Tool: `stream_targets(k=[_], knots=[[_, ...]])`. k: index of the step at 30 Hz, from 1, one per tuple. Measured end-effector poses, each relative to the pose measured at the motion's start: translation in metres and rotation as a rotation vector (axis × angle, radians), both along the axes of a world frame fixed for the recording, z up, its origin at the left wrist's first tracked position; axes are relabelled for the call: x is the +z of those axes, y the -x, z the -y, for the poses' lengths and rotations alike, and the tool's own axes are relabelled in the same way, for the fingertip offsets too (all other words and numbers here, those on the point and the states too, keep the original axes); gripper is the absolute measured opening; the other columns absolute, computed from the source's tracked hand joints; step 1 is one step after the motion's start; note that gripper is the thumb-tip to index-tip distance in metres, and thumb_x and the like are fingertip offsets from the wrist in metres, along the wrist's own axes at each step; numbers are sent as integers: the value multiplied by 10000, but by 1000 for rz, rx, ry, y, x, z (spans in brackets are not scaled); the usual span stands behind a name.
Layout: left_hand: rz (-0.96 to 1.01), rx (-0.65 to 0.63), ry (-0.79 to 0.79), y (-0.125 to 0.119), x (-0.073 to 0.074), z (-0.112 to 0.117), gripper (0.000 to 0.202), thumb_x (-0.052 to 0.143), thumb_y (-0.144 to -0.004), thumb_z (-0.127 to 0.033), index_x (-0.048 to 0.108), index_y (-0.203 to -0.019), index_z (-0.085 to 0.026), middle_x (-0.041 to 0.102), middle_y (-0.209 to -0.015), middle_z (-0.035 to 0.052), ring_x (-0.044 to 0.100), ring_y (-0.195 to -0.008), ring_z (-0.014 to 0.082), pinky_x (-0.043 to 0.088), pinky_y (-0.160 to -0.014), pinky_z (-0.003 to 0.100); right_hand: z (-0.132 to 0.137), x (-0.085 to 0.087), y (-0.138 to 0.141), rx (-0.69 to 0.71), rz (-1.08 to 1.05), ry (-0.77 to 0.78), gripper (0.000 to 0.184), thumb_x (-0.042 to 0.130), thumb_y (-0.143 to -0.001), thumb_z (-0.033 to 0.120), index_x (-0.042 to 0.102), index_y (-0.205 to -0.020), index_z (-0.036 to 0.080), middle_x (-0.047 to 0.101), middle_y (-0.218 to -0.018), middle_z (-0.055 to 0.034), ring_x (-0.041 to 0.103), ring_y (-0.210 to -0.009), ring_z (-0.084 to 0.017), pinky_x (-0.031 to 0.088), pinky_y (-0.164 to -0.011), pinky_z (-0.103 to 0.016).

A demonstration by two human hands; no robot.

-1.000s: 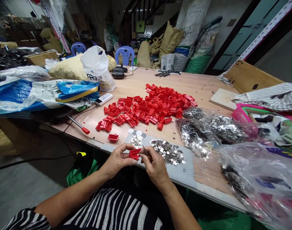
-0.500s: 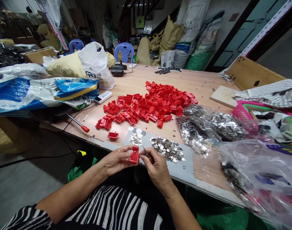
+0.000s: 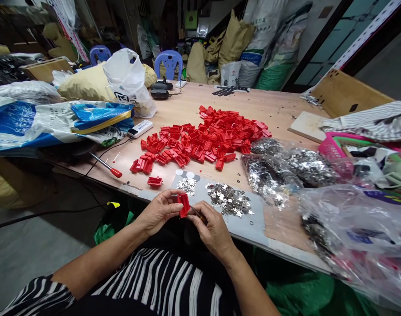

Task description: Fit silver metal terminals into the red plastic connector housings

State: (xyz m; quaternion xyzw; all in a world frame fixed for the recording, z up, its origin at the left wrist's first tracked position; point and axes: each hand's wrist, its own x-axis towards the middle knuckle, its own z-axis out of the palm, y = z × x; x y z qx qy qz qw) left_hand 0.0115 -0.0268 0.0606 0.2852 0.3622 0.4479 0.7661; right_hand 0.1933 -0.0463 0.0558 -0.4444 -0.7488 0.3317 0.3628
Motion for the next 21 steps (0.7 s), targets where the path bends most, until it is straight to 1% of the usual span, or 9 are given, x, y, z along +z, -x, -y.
stream_targets(k=[6,10,13,16,19,21], knots=[[-72,-1,-83,-1,-1,1,395,816,-605,-177,685,-978,-188,691,-885,11,622,-824,124,481,-777,236,-3,1,-4,104,18,-76,98,520,-914,214,616,-926,233,649,-856,-47,605,-815,-181,490,-743,-314],[-120,-2,-156,0,-3,0,378,803,-617,-173,689,-977,-187,691,-868,12,617,-828,132,481,-790,247,-4,1,-5,101,6,-52,85,530,-909,208,608,-930,234,648,-859,-34,608,-811,-168,488,-741,-294],[-144,4,-205,1,-3,1,368,789,-636,-174,688,-990,-195,689,-885,10,614,-852,135,478,-802,246,-2,-3,-6,32,3,10,50,558,-893,246,593,-925,231,639,-832,-18,594,-724,-150,477,-680,-268],[-162,12,-221,1,-4,1,374,787,-639,-171,689,-998,-198,688,-895,11,612,-863,137,479,-814,252,-1,-6,-8,-44,-1,56,82,581,-875,301,585,-892,222,627,-798,-7,546,-622,-129,449,-596,-249],[-160,5,-191,2,-4,2,445,793,-629,-173,678,-1059,-203,690,-954,23,615,-905,151,474,-848,266,0,-8,-13,-133,0,67,126,563,-875,338,592,-879,216,618,-763,-4,494,-564,-117,417,-544,-244],[-159,2,-161,3,-5,2,511,796,-622,-168,658,-1112,-206,681,-1024,33,614,-947,159,465,-875,272,-3,-7,-22,-239,32,61,159,542,-881,362,598,-876,213,617,-740,-5,485,-555,-120,407,-537,-248]])
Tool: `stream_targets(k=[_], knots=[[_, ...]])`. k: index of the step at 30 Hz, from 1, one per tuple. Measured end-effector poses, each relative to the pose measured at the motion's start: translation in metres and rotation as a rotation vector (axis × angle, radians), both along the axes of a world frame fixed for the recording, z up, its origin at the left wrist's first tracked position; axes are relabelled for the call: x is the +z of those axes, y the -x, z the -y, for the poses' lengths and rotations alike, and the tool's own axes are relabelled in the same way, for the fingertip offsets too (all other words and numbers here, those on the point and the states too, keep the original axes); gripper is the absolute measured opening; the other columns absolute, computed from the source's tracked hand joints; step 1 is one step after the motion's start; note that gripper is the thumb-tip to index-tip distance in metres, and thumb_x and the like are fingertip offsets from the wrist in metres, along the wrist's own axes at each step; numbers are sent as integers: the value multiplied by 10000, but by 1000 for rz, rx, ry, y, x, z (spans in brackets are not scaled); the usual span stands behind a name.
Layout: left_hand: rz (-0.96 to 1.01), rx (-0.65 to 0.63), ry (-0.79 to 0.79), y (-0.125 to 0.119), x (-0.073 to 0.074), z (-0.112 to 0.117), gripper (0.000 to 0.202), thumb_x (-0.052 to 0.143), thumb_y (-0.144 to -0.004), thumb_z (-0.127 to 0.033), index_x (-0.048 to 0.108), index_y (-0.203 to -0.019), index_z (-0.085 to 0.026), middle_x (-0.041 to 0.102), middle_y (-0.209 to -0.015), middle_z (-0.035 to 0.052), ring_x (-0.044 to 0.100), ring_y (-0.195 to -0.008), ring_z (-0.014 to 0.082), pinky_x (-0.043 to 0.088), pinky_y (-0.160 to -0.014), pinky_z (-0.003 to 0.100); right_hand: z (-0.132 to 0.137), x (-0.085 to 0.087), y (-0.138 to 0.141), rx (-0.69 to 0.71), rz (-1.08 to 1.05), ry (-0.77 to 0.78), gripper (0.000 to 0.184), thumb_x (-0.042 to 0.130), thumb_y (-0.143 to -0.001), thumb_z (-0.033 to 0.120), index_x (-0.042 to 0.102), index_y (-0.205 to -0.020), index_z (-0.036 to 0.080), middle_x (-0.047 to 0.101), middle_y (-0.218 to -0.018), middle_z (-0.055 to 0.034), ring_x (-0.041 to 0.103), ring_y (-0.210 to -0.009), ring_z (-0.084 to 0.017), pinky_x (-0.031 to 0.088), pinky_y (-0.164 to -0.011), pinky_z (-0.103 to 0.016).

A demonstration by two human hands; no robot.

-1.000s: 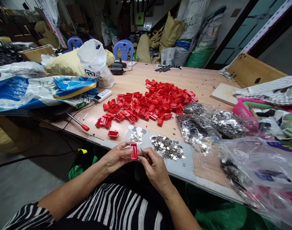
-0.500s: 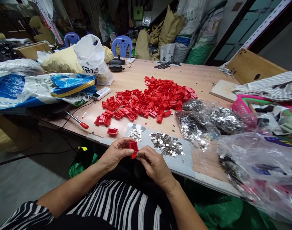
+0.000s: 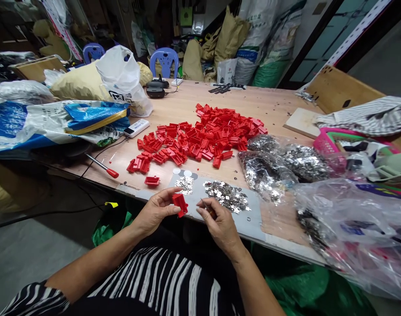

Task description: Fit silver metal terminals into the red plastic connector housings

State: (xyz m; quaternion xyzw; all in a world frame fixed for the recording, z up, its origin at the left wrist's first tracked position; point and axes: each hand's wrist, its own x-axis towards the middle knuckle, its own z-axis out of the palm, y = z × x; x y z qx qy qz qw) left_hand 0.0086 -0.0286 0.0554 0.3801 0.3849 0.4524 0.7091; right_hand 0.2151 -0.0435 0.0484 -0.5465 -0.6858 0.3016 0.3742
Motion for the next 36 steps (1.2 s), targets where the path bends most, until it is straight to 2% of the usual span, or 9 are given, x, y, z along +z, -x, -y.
stream_targets(k=[2,4,8,13,18,24,28,32,36], knots=[[-5,5,18,2,-3,1,511,800,-615,-162,652,-1103,-197,675,-1029,31,616,-942,152,463,-872,262,-4,0,-12,-118,74,-17,187,528,-884,382,604,-872,212,629,-744,-13,521,-593,-138,417,-564,-261],[-6,19,18,4,-7,1,451,806,-608,-167,649,-1031,-184,678,-936,10,625,-867,130,472,-825,242,-8,-3,-25,-188,185,-38,188,523,-883,379,612,-864,214,643,-781,-28,565,-666,-164,432,-614,-280],[-27,50,14,7,-16,2,407,813,-612,-193,580,-946,-185,675,-802,-25,631,-737,108,485,-740,228,-12,-12,-39,-173,423,-54,141,515,-874,308,628,-856,226,648,-864,-42,600,-758,-190,445,-659,-304],[-113,75,-28,9,-23,3,398,814,-615,-218,543,-905,-182,685,-808,-17,645,-740,122,497,-737,240,-9,-22,-30,-186,645,-35,138,511,-890,293,635,-884,234,643,-892,-27,614,-752,-186,430,-601,-288],[-192,86,-82,11,-30,2,383,807,-635,-247,545,-908,-186,677,-804,-17,640,-752,125,501,-735,240,-13,-22,-19,-221,746,-44,135,532,-895,316,634,-900,228,640,-892,-35,605,-730,-182,405,-566,-280],[-232,105,-104,8,-31,1,368,809,-629,-267,558,-886,-188,679,-826,-9,650,-777,140,505,-751,249,-19,-17,-13,-236,744,-23,104,546,-870,274,641,-852,235,642,-862,-37,594,-687,-180,372,-544,-278],[-266,156,-139,5,-30,2,365,815,-617,-258,580,-889,-193,675,-856,-3,648,-808,147,498,-777,251,-19,-14,-12,-230,633,-58,92,523,-858,277,599,-864,226,658,-878,-38,615,-727,-190,396,-586,-280],[-276,150,-172,0,-29,3,364,812,-624,-256,605,-917,-196,686,-897,18,647,-838,158,496,-810,266,-19,-12,-12,-234,515,46,77,526,-840,296,543,-843,221,653,-732,-18,615,-640,-200,409,-587,-292],[-305,144,-241,-4,-28,4,333,792,-659,-264,616,-934,-201,691,-960,37,650,-900,175,492,-879,303,-20,-9,-15,-230,358,43,125,533,-842,306,556,-934,225,678,-835,-30,636,-704,-201,443,-638,-300]])
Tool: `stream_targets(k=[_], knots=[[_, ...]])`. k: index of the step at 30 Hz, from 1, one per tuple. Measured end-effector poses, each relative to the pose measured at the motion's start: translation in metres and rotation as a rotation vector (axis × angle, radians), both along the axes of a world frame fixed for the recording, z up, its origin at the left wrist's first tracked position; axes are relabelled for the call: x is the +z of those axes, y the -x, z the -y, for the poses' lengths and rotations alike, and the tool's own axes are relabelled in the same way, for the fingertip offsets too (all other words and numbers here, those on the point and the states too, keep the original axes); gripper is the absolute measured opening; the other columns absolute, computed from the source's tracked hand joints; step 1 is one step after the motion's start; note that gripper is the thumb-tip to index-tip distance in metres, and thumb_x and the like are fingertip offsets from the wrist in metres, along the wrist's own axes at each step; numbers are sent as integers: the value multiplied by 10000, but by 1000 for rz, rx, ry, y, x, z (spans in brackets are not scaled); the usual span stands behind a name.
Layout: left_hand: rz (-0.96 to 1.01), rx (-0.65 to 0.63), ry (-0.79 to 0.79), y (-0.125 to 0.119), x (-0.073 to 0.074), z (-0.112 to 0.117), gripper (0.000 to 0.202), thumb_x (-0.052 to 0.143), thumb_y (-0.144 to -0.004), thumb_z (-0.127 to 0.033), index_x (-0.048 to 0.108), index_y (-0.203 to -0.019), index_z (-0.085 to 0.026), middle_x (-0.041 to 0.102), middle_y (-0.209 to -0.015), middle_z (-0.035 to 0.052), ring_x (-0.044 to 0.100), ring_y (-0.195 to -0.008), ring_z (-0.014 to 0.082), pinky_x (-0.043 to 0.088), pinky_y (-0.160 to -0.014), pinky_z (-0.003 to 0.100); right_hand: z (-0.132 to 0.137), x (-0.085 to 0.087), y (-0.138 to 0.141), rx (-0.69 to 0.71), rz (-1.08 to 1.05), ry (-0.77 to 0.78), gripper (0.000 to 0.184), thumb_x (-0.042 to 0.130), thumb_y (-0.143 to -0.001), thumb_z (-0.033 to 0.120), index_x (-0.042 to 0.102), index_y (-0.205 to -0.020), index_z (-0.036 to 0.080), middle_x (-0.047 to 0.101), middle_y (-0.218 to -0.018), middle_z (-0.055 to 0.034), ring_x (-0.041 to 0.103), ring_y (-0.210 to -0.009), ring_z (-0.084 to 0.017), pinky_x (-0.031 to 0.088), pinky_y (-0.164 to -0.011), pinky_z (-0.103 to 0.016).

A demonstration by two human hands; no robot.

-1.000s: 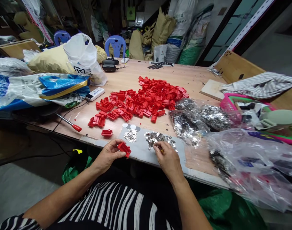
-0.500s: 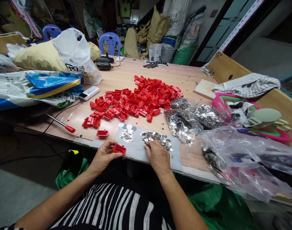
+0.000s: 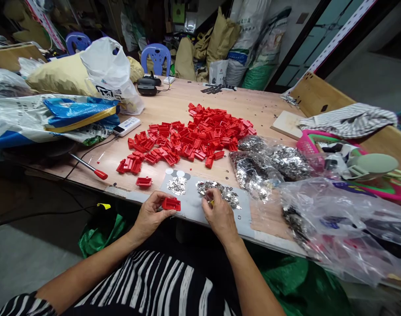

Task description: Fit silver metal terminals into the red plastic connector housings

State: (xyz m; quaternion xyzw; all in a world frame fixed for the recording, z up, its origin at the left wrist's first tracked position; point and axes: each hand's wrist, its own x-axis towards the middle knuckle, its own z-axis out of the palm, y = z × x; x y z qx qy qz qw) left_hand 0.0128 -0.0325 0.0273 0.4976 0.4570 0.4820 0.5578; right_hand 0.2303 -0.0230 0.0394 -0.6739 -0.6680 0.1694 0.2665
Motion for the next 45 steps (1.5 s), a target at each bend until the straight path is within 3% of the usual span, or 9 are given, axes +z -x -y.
stream_targets(k=[3,7,10,15,19,25,29,35,45], knots=[[-54,16,-58,-2,1,2,324,778,-678,-265,627,-962,-218,686,-1002,36,649,-948,182,479,-930,318,0,2,-1,85,-125,-3,139,526,-867,328,594,-934,227,681,-859,-29,626,-734,-183,454,-675,-290],[-141,27,-153,-3,3,5,331,757,-707,-276,629,-1010,-245,690,-1024,30,655,-967,188,485,-931,313,2,5,4,167,-315,81,190,547,-870,401,583,-836,218,572,-669,21,514,-563,-130,415,-550,-248],[-233,25,-244,-3,2,7,347,735,-733,-276,623,-1061,-252,690,-1049,33,658,-972,186,498,-907,303,6,6,13,170,-397,69,232,576,-854,432,559,-789,210,516,-642,32,464,-551,-116,385,-522,-232],[-374,49,-443,-5,-4,7,383,692,-775,-231,581,-1141,-238,678,-1076,36,669,-953,163,531,-863,292,15,14,32,173,-328,27,187,544,-889,383,604,-864,207,583,-647,19,504,-550,-123,389,-541,-237],[-442,72,-552,-6,-5,6,386,680,-785,-193,565,-1152,-226,677,-1076,41,671,-962,155,544,-863,281,20,15,39,240,-252,-62,108,534,-900,293,598,-870,211,657,-772,-14,581,-643,-144,430,-626,-251],[-484,86,-672,-6,-4,6,356,663,-795,-170,573,-1135,-221,706,-1070,41,659,-1037,182,510,-981,353,22,5,40,296,-151,-184,76,530,-892,199,591,-846,207,622,-783,-30,575,-707,-166,423,-651,-272],[-482,79,-697,-7,-5,7,359,670,-783,-140,584,-1124,-211,715,-1065,41,666,-1031,180,478,-1031,376,23,3,41,312,-177,-162,78,532,-897,202,600,-859,204,621,-791,-32,573,-715,-166,421,-657,-273],[-441,118,-678,-9,-7,9,364,679,-782,-146,587,-1126,-220,716,-1067,44,661,-1045,178,514,-987,350,21,5,43,330,-290,-79,131,511,-915,242,628,-873,201,644,-822,-40,598,-752,-167,437,-676,-266],[-452,149,-682,-9,-1,10,326,670,-793,-166,594,-1106,-210,723,-1060,51,667,-1038,178,526,-971,342,26,1,39,190,-338,-32,155,552,-888,340,628,-899,205,663,-774,-11,580,-652,-146,419,-611,-246]])
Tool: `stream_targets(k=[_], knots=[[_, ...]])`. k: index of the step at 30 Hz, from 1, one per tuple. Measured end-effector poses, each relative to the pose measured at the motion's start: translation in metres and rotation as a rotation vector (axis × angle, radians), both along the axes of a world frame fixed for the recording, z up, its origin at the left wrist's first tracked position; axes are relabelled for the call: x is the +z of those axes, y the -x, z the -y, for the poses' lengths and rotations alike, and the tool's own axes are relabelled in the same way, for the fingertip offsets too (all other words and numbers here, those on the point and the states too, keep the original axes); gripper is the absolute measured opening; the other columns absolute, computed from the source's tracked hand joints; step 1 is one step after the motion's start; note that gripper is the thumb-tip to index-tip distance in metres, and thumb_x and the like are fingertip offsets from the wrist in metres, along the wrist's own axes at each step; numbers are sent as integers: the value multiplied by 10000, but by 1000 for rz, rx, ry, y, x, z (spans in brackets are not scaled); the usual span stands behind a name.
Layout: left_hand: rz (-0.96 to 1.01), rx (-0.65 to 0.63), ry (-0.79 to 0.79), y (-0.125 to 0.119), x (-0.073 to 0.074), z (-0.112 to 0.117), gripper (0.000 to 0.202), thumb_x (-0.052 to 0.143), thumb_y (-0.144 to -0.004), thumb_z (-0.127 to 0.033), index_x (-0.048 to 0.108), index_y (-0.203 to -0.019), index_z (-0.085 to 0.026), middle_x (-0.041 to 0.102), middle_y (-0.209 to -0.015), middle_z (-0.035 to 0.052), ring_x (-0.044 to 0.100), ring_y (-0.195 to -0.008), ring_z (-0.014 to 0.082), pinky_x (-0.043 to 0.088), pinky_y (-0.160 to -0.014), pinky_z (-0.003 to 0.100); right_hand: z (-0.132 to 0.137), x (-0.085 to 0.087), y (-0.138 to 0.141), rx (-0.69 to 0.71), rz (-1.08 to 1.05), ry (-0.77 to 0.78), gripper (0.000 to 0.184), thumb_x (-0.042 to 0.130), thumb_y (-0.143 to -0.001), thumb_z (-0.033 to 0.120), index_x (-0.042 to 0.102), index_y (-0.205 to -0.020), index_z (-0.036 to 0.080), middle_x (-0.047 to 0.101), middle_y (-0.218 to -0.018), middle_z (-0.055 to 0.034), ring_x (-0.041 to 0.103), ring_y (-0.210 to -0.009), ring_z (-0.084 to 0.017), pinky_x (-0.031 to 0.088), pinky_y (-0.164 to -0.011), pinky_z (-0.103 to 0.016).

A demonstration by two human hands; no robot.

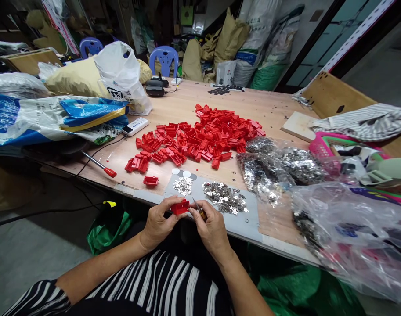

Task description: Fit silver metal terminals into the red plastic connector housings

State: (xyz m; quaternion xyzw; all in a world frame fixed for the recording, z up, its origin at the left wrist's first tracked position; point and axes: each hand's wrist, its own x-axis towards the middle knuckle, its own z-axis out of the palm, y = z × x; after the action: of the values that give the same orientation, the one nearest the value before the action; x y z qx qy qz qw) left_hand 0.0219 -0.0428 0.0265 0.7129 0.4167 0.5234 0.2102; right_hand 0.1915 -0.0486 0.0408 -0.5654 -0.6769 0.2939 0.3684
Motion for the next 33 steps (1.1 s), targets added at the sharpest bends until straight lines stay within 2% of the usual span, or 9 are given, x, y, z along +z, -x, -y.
stream_targets(k=[8,14,23,28,33], knots=[[11,0,4,-1,-2,2,332,686,-782,-175,600,-1100,-214,724,-1058,52,667,-1039,181,527,-967,340,1,0,-1,3,-14,44,173,550,-883,362,611,-866,201,629,-715,4,539,-612,-133,399,-592,-238],[31,-10,26,-1,-2,2,342,689,-783,-186,600,-1112,-219,719,-1049,50,679,-1004,177,558,-906,309,-2,-1,-1,5,-71,126,207,552,-869,400,591,-829,201,583,-691,16,499,-599,-126,391,-566,-229],[31,23,24,-2,0,2,335,678,-788,-178,590,-1109,-214,716,-1018,51,701,-916,170,586,-825,289,4,10,9,-58,93,75,223,510,-880,389,582,-782,202,570,-636,18,487,-550,-122,375,-538,-232],[10,1,2,-2,0,2,330,664,-791,-150,586,-1106,-212,713,-1042,58,688,-961,171,570,-870,301,0,10,12,-118,107,111,188,530,-839,353,570,-727,207,560,-592,30,492,-525,-117,378,-523,-224],[6,7,5,0,-2,2,335,659,-790,-141,583,-1110,-208,710,-1054,60,682,-974,171,567,-881,308,-1,14,13,-117,129,131,140,549,-795,311,561,-697,211,569,-584,34,499,-514,-117,376,-514,-222]])
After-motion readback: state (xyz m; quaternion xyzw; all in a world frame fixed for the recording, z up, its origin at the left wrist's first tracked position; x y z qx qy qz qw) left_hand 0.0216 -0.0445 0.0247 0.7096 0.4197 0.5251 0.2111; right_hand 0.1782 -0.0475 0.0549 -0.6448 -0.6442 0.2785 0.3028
